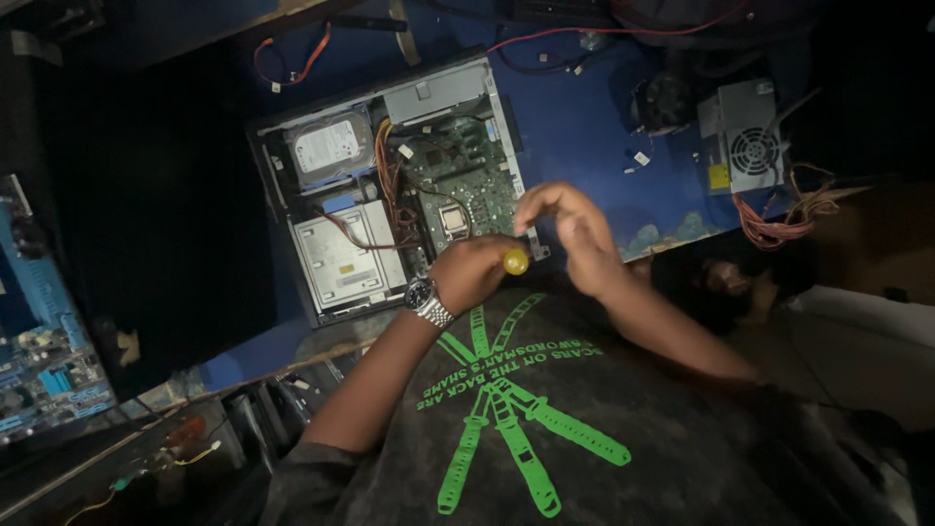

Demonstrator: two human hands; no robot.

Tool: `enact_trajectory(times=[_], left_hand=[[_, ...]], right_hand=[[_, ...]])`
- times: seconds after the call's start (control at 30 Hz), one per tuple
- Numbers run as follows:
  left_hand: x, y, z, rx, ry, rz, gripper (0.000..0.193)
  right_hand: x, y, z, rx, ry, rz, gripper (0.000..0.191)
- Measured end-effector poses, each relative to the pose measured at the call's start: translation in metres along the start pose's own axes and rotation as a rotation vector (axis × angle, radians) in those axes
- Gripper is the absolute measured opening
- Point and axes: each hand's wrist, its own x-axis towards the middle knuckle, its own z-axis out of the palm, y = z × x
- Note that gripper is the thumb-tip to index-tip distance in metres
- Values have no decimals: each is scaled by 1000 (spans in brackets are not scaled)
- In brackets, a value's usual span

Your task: The person removes the side panel of a desktop computer case and uses a yellow screwdriver to unscrew and remove the CPU cooler from the motherboard. The cooler is lifted out and set aside on the workbench.

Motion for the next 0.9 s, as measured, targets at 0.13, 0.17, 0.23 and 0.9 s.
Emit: enact_trajectory(times=[0.13,0.17,0.23,0.9], left_hand=[[-1,18,-17,-14,29,-20,28],[-2,21,-22,-17,31,-15,28],[-2,28,-28,-16,58,-41,24],[-43,75,-52,-34,305,-76,20]], right_hand=[[-10,10,-16,-4,138,73,39],[-13,14,-20,-15,166,84,34],[-20,24,-28,-13,214,126,24],[-76,114,-52,282,181,1076,40]])
